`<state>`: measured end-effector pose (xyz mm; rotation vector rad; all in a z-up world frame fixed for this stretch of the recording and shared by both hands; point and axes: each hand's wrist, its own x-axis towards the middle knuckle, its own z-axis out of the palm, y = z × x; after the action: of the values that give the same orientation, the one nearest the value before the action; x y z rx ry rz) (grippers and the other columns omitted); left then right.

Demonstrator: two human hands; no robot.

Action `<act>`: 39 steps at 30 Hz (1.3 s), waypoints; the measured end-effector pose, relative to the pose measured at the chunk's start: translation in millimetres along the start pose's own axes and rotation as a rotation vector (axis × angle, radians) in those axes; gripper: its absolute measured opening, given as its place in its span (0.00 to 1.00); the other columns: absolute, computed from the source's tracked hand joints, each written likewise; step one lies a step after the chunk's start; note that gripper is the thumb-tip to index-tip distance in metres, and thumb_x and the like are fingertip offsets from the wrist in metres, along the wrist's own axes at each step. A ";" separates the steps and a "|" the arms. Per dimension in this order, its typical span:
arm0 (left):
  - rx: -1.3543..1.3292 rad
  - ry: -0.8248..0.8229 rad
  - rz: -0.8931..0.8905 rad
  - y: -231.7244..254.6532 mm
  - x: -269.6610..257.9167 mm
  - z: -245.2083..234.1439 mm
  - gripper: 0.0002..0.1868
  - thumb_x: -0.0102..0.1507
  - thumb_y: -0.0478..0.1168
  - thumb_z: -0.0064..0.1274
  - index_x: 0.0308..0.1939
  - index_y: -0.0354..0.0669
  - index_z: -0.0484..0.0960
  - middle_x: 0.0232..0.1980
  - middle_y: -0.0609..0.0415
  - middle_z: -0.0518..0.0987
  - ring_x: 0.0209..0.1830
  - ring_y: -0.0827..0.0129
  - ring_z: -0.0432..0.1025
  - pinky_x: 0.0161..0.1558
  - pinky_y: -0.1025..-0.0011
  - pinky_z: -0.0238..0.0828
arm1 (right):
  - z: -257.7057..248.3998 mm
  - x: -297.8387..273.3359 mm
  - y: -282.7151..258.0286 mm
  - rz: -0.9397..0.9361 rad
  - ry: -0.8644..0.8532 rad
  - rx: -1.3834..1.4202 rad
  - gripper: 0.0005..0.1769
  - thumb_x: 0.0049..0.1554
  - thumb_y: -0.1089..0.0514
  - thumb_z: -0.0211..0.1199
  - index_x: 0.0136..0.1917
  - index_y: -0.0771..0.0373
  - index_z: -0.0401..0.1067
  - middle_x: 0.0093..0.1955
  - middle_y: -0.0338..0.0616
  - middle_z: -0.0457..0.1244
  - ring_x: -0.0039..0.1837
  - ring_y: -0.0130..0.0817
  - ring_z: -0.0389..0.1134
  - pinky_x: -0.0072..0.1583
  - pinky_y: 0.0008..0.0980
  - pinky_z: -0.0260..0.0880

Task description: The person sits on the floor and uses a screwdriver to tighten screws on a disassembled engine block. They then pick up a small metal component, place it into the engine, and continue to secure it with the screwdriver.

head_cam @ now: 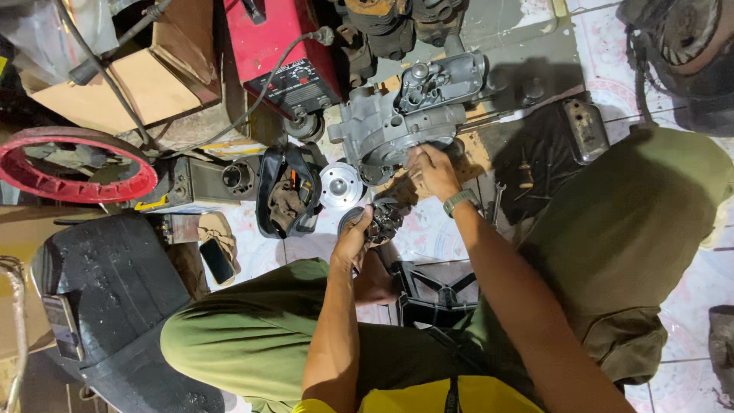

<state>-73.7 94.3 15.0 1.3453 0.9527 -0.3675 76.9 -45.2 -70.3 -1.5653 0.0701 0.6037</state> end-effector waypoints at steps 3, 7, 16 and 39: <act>0.000 -0.025 0.017 -9.8 6.8 -1.2 0.40 0.64 0.67 0.57 0.62 0.34 0.81 0.43 0.41 0.80 0.43 0.57 0.79 0.41 0.60 0.82 | 6.4 2.0 -16.4 -0.216 0.018 -0.260 0.20 0.69 0.49 0.51 0.55 0.66 0.76 0.51 0.64 0.68 0.61 0.57 0.69 0.62 0.54 0.70; -0.233 0.008 -0.031 -36.8 33.0 -2.1 0.39 0.63 0.62 0.63 0.62 0.30 0.78 0.44 0.41 0.78 0.41 0.55 0.78 0.42 0.57 0.81 | 14.0 14.2 -13.9 -0.016 0.094 0.162 0.09 0.65 0.55 0.58 0.55 0.61 0.73 0.43 0.50 0.67 0.46 0.39 0.75 0.48 0.36 0.79; -0.438 -0.074 -0.053 -36.5 48.7 19.7 0.45 0.64 0.62 0.62 0.70 0.28 0.67 0.57 0.35 0.72 0.52 0.46 0.77 0.47 0.44 0.81 | 34.6 10.9 -6.6 -0.063 0.263 0.478 0.17 0.60 0.63 0.66 0.61 0.68 0.66 0.54 0.56 0.67 0.51 0.51 0.75 0.53 0.44 0.81; -0.346 -0.143 -0.015 -37.9 74.5 46.0 0.40 0.65 0.65 0.58 0.63 0.32 0.75 0.51 0.36 0.78 0.48 0.45 0.79 0.42 0.44 0.83 | 39.7 26.9 -5.2 0.011 0.290 0.629 0.13 0.55 0.69 0.66 0.53 0.57 0.79 0.46 0.41 0.68 0.43 0.36 0.75 0.44 0.28 0.80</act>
<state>-40.0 64.0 -68.9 0.9840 0.8623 -0.2908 88.8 1.3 -75.2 -1.0259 0.4450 0.3118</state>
